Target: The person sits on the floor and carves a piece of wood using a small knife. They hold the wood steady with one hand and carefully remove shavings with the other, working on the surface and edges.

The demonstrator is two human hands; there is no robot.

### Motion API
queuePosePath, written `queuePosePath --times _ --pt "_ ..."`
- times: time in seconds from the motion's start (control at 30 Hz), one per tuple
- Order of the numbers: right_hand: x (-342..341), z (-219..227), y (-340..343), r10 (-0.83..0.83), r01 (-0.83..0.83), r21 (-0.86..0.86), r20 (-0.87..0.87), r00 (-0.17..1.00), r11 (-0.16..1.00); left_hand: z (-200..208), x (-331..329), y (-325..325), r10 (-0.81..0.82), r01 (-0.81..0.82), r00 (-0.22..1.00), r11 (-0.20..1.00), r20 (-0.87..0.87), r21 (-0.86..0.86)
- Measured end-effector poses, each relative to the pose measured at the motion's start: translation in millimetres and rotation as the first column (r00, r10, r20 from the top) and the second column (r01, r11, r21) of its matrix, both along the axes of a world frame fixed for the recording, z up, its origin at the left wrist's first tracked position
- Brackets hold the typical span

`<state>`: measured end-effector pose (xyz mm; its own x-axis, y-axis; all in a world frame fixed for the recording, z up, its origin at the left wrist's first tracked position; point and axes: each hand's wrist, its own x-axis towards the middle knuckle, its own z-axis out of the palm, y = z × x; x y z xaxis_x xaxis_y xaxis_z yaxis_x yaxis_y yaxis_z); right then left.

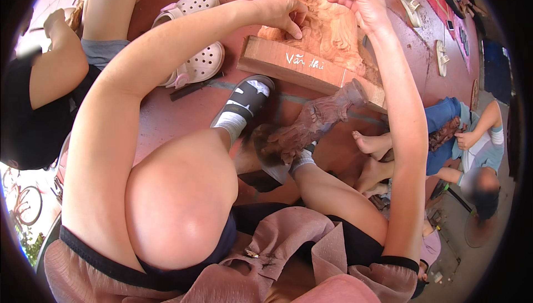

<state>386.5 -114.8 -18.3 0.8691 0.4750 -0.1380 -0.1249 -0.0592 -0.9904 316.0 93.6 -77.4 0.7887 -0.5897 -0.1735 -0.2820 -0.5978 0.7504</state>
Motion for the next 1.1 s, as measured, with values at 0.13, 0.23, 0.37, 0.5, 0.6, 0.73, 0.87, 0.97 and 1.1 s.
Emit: queuePosePath --times 0.13,0.23,0.37,0.5,0.6,0.73,0.87,0.97,1.1 --pt "1.4 7.4 -9.8 0.129 -0.13 -0.002 -0.101 0.986 0.992 -14.6 12.5 14.8 0.236 -0.234 0.95 0.972 0.205 -0.031" --pt "-23.6 -5.8 6.5 0.166 -0.167 -0.213 -0.022 0.986 0.963 -29.4 21.8 45.5 0.591 -0.565 0.798 0.802 0.116 -0.195" --pt "-46.9 -25.1 18.3 0.396 -0.212 -0.621 0.172 0.902 0.754 -41.6 18.1 60.1 0.682 -0.653 0.732 0.695 -0.012 -0.3" --pt "-16.0 -15.2 8.4 0.301 0.051 -0.755 0.321 0.898 0.653 -50.4 16.1 50.2 0.63 -0.664 0.744 0.659 -0.222 -0.354" --pt "-22.5 -9.3 17.5 0.321 -0.087 -0.671 0.233 0.918 0.737 -55.3 17.7 56.4 0.619 -0.672 0.733 0.591 -0.283 -0.447" --pt "-40.7 -7.3 36.4 0.462 -0.229 -0.815 0.053 0.885 0.532 -57.5 26.7 62.9 0.691 -0.72 0.679 0.559 -0.249 -0.41" --pt "-10.5 17.2 33.3 0.364 0.035 -0.851 0.262 0.894 0.525 -63.4 19.4 69.2 0.698 -0.756 0.643 0.509 -0.316 -0.413" --pt "-30.0 -0.9 40.5 0.37 -0.208 -0.695 0.089 0.925 0.688 -70.5 15.8 73.6 0.717 -0.777 0.621 0.508 -0.317 -0.372" --pt "-22.5 -8.9 42.7 0.481 -0.074 -0.899 0.161 0.862 0.432 -63.7 17.7 71.5 0.724 -0.753 0.642 0.533 -0.253 -0.386"
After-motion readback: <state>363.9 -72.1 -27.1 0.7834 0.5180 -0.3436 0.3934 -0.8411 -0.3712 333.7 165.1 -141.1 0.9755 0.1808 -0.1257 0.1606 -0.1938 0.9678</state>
